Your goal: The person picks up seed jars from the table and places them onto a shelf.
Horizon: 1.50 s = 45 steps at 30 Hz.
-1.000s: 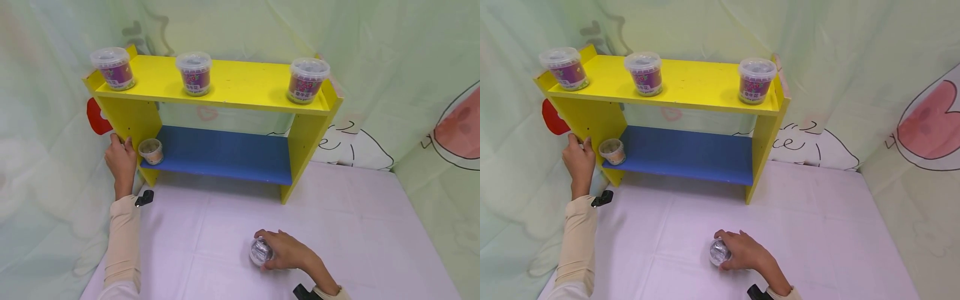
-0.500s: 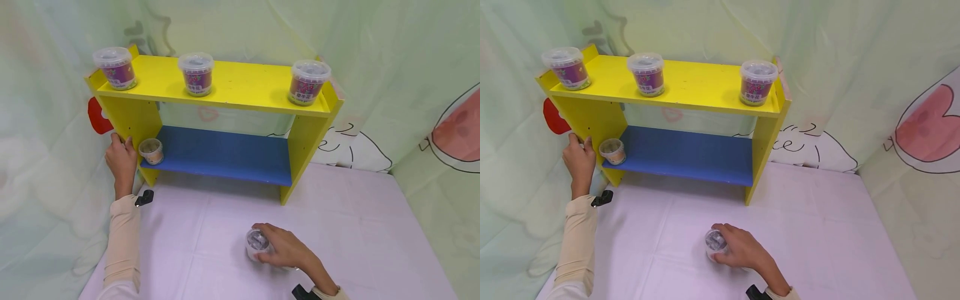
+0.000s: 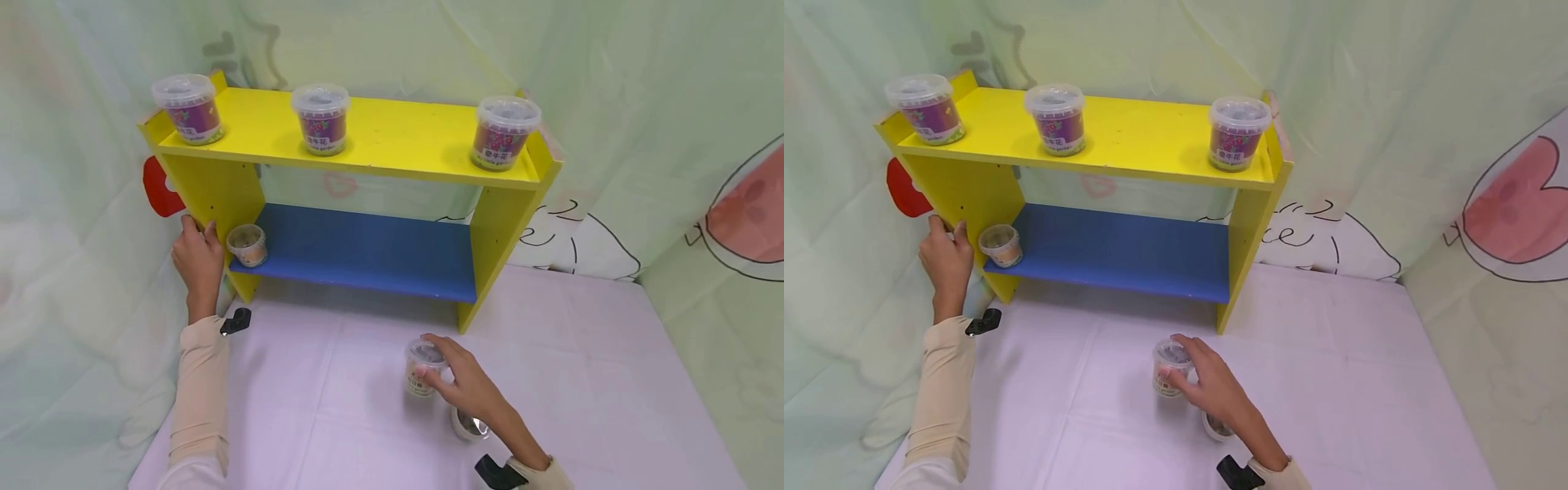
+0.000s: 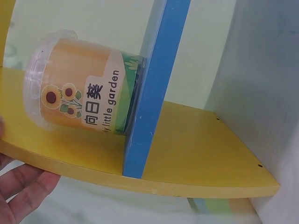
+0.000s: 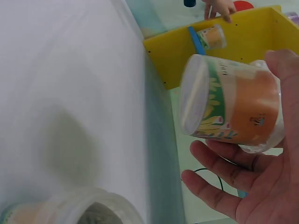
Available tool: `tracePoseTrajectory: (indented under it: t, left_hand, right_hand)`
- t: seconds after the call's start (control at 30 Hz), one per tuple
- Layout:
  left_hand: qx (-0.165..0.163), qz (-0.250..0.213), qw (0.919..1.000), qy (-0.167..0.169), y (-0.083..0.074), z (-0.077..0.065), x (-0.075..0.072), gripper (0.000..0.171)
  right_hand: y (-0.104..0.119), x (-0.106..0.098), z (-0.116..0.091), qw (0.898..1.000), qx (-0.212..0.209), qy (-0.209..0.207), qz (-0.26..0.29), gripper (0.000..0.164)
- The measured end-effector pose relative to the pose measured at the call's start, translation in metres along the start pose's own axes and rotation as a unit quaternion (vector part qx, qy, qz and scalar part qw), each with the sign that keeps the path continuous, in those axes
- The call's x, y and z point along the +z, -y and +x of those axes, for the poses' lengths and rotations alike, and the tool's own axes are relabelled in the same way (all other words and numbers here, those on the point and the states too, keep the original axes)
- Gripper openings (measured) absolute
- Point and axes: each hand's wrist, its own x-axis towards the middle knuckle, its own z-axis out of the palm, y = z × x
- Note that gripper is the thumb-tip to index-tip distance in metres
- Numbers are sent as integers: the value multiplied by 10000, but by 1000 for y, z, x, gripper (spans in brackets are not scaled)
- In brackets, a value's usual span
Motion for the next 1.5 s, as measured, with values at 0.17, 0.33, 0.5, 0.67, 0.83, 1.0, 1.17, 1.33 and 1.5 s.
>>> tracePoseTrajectory:
  t: [0.17,0.33,0.5,0.67,0.83,1.0,1.17,1.33,1.5]
  left_hand:
    - [-8,-3,10000,-25,0,0,0,46]
    - [1,14,10000,-28,-1,0,0,46]
    - [5,19,10000,-38,0,0,1,45]
    - [-33,-21,10000,14,0,0,0,45]
    - [-32,-42,10000,32,1,0,1,45]
    - [18,-60,10000,4,2,1,2,44]
    - [59,-22,10000,0,2,1,2,44]
    - [23,-10,10000,-9,2,1,2,44]
    - [-6,0,10000,18,2,1,1,46]
  right_hand:
    - [-2,-2,5,9978,-65,-293,594,50]
    - [-2,-4,8,9955,102,-351,876,51]
    - [-1,-7,10,9908,186,-349,1296,54]
    - [2,-8,12,9758,108,-108,2182,57]
    - [0,-6,14,9636,-89,65,2671,57]
    - [-1,-7,18,9556,-226,2,2937,51]
    - [-1,-6,23,9431,-112,-114,3322,52]
    - [5,-5,33,9425,153,-216,3331,57]
    - [14,-1,48,9557,145,-309,2925,59]
